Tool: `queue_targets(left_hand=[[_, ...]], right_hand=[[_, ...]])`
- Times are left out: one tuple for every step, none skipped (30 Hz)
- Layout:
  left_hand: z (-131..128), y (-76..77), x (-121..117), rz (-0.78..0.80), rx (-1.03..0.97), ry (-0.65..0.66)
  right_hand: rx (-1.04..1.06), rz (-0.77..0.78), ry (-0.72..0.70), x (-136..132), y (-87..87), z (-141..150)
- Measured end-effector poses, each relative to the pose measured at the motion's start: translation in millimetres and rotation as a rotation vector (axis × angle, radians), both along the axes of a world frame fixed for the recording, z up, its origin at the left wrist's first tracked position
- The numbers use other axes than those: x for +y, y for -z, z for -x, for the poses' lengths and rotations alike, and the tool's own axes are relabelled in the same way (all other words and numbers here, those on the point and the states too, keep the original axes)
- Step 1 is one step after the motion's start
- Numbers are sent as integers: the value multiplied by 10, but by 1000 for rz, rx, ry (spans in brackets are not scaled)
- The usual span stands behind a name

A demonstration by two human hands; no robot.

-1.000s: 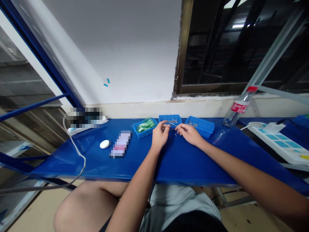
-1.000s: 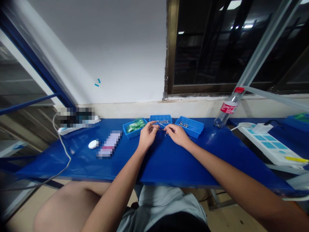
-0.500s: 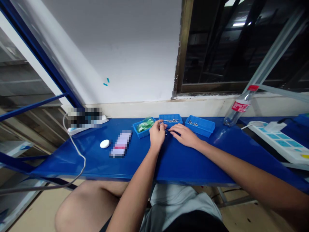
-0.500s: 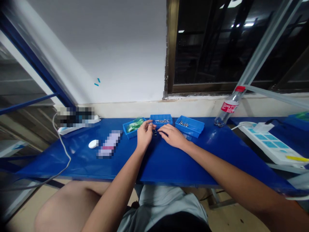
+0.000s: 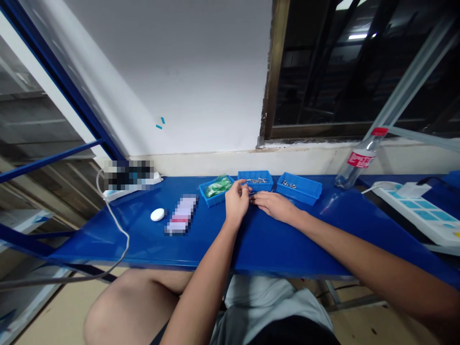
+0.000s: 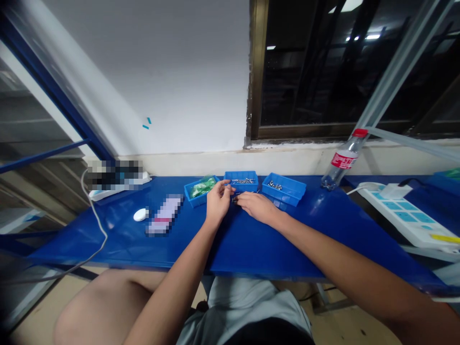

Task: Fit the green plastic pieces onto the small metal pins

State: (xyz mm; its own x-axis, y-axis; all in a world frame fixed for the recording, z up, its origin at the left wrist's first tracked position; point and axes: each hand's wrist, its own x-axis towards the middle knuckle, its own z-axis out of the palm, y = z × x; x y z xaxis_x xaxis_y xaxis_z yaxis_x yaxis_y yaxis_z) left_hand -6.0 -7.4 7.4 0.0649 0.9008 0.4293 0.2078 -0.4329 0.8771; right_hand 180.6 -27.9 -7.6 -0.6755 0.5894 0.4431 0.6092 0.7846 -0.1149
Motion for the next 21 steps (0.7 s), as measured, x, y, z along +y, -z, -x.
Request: queue_targets(left_hand=[[-2, -1, -4, -4, 7, 2], [-3, -4, -7, -7, 14, 5], [-5, -7, -11, -10, 20, 7], [-7, -10, -14, -11, 25, 9], [-8, -14, -17, -11, 28, 12], [-9, -16, -19, -9, 28, 15], [-10, -18, -20, -6, 26, 18], [-10, -17, -21, 0, 23, 23], [-10, -16, -21, 4, 23, 28], [-10, -13, -21, 7, 26, 35], [-9, -9, -20, 8, 32, 42], [-9, -5, -20, 5, 39, 47], [-8, -1, -19, 1, 48, 51], [-7, 1, -19, -4, 56, 53], [-6, 3, -18, -8, 63, 54], [-4, 3, -18, -9, 70, 53], [-3, 2, -18, -8, 74, 53], [-3, 0, -19, -6, 78, 54], [-2, -2, -20, -4, 81, 55], [-1, -5, -22, -3, 84, 55], [0, -7, -24, -5, 88, 54]], right_hand=[[5, -4, -4, 4, 1, -13], [12, -8, -6, 8, 1, -25], [18, -14, -7, 12, -1, -36], [24, -21, -5, 15, -5, -47], [27, -28, 2, 17, -11, -57], [28, -35, 12, 17, -18, -67], [25, -41, 23, 16, -25, -74], [18, -44, 34, 13, -32, -80], [10, -44, 43, 8, -38, -82], [3, -42, 49, 3, -43, -81], [-4, -37, 51, -4, -47, -77], [-10, -33, 51, -10, -50, -68], [-14, -28, 52, -14, -52, -58], [-17, -25, 57, -17, -52, -46], [-22, -23, 67, -19, -51, -34], [-27, -21, 83, -18, -47, -22], [-30, -18, 103, -16, -42, -11], [-31, -15, 124, -13, -35, -2], [-31, -11, 145, -9, -27, 6], [-27, -8, 166, -5, -18, 15], [-18, -7, 189, -2, -8, 24]])
